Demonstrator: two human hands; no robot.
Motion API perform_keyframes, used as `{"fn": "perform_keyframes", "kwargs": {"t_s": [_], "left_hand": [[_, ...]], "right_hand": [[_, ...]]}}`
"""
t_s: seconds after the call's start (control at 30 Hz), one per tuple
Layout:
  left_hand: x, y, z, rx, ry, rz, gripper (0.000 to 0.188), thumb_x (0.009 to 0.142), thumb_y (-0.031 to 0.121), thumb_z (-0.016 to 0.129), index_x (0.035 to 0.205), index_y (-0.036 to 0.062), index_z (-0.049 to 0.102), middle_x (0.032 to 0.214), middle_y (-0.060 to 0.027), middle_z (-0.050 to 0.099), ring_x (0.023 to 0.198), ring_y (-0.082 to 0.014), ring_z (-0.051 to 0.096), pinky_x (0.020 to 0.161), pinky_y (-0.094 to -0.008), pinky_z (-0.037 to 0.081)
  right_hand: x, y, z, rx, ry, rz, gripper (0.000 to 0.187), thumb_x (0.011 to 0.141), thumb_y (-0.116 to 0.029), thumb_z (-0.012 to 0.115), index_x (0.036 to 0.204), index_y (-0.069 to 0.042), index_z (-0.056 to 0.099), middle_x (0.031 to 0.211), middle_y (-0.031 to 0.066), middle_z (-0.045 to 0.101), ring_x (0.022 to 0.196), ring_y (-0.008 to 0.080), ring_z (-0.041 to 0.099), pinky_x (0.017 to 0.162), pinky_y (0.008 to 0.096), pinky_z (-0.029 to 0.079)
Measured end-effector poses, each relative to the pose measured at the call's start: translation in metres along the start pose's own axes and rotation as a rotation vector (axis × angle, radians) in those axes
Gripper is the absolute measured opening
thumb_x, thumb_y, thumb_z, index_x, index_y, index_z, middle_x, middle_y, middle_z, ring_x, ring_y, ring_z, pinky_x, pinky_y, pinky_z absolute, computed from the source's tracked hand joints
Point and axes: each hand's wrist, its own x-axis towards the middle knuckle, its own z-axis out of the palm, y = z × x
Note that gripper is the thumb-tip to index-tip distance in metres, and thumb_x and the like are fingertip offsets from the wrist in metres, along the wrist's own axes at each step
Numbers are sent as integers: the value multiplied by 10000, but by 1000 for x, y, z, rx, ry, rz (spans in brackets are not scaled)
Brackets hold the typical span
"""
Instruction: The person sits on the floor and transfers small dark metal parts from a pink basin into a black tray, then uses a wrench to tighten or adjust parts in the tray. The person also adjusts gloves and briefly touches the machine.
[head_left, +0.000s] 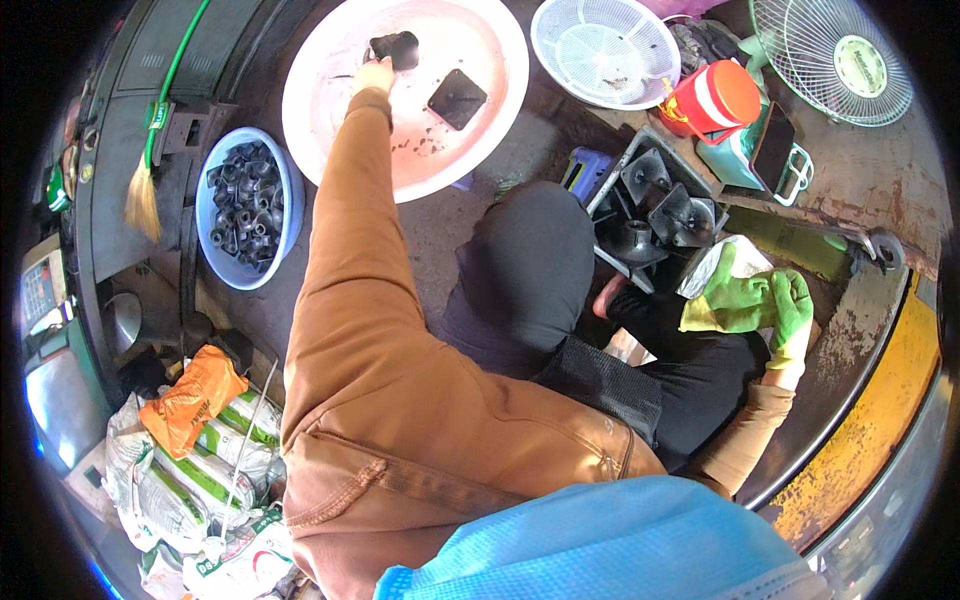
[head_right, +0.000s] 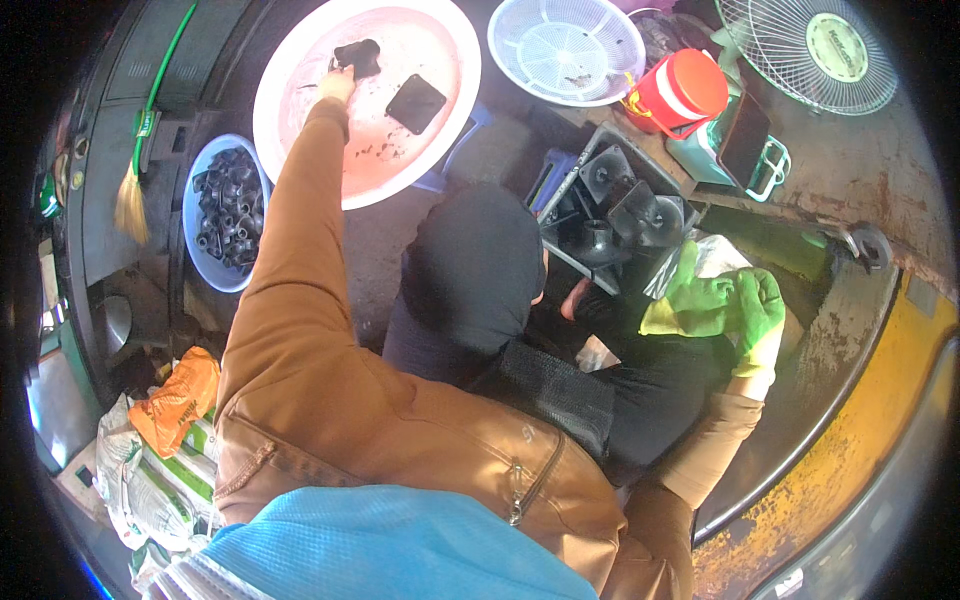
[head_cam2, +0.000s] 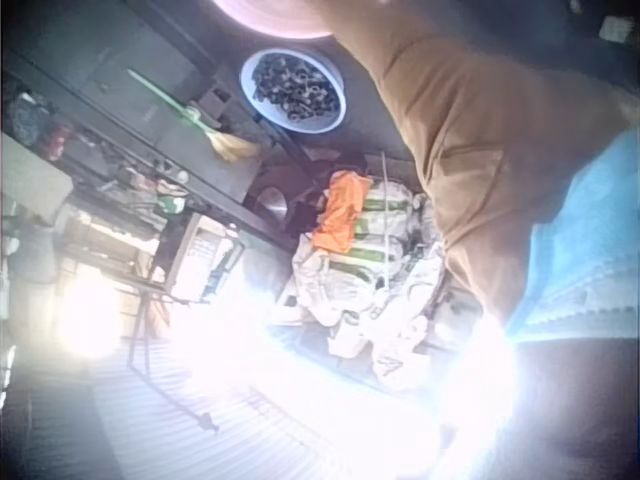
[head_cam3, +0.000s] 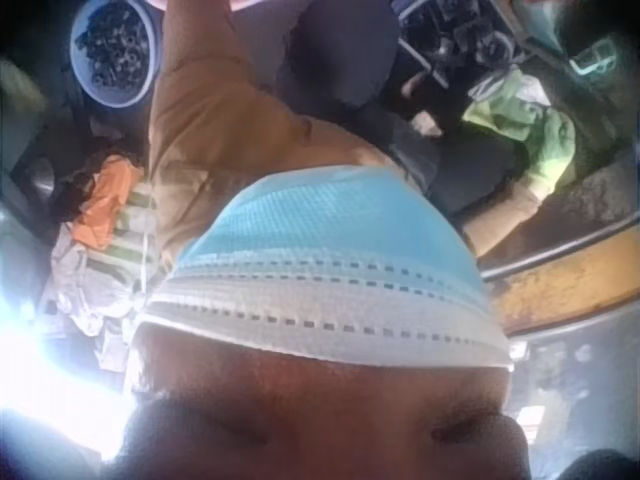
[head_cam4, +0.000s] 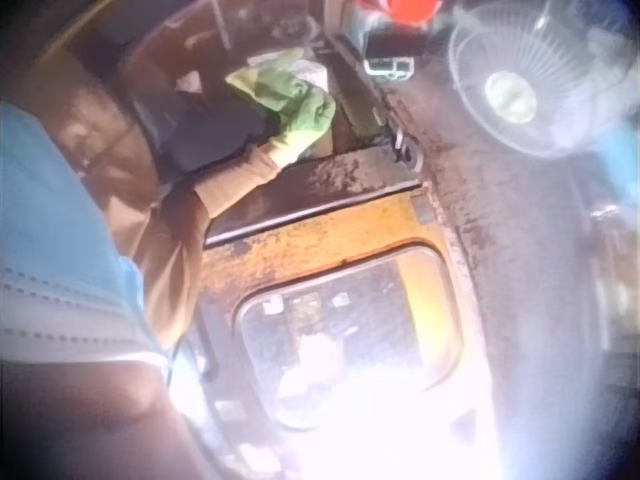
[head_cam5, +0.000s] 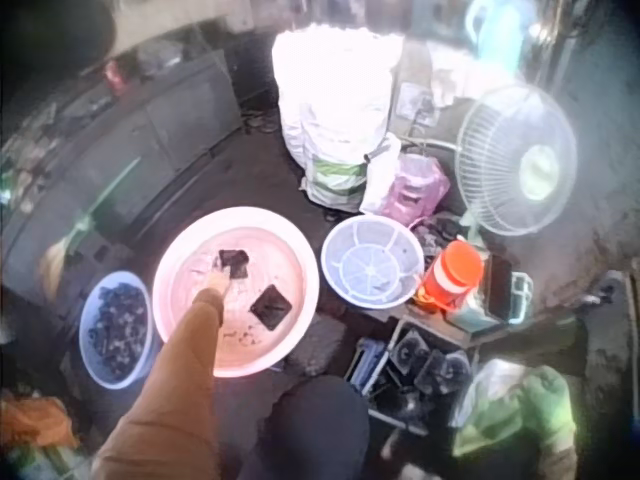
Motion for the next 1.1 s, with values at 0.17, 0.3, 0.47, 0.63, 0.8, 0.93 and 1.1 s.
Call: {"fn": "perform_keyframes", "kwargs": {"t_s": [0.17, 0.3, 0.47, 0.63, 0.8, 0.93, 1.1], "left_hand": [[-43, -6, -46, -48, -74, 125, 476, 932, 411, 371, 1022, 39, 655, 1067, -181, 632, 1025, -336, 582, 913, -420, 420], [-69, 1, -96, 162, -101, 233, 468, 937, 395, 373, 996, 30, 659, 1046, -184, 629, 1007, -330, 587, 897, -428, 418], [-86, -10, -154, -8, 160, 354, 467, 918, 409, 416, 989, 22, 666, 993, -213, 639, 943, -347, 613, 860, -423, 447], [-67, -24, -144, 615, -47, 452, 450, 896, 424, 478, 987, 29, 673, 989, -211, 645, 928, -359, 621, 854, -412, 459], [-58, -39, -121, 144, 42, 228, 502, 874, 460, 520, 805, -10, 684, 766, -171, 665, 738, -280, 647, 729, -380, 476], [-78, -28, -134, -27, 19, 168, 491, 816, 445, 625, 815, -43, 675, 729, -163, 652, 691, -244, 621, 693, -349, 468], [-99, -15, -144, -738, 19, -205, 429, 782, 304, 712, 1052, -24, 649, 937, -157, 661, 819, -227, 600, 766, -344, 454]], "right_hand": [[1, 4, 0, 31, -33, -80, 107, 904, -131, 591, 960, -40, 587, 798, -8, 609, 666, 62, 542, 588, 196, 430], [2, 5, 0, -5, -32, -126, 116, 897, -137, 596, 942, -30, 603, 818, -7, 610, 690, 66, 541, 603, 205, 427], [1, 8, -1, -50, -18, -171, 153, 882, -145, 603, 960, -14, 614, 826, -2, 615, 717, 76, 548, 639, 209, 435], [-1, 12, -1, 39, -57, -207, 158, 892, -134, 599, 1003, -22, 599, 852, 14, 625, 744, 89, 574, 663, 215, 458], [0, 16, -3, 22, -50, -191, 156, 884, -142, 610, 979, -19, 601, 854, 20, 631, 741, 101, 576, 672, 226, 457], [-2, 19, -5, 73, -24, -227, 156, 880, -146, 613, 976, -23, 606, 855, 15, 628, 748, 94, 571, 668, 220, 450], [-4, 20, -7, 102, 3, -220, 198, 852, -152, 646, 988, -12, 618, 856, 7, 624, 757, 94, 566, 679, 226, 446]]}}
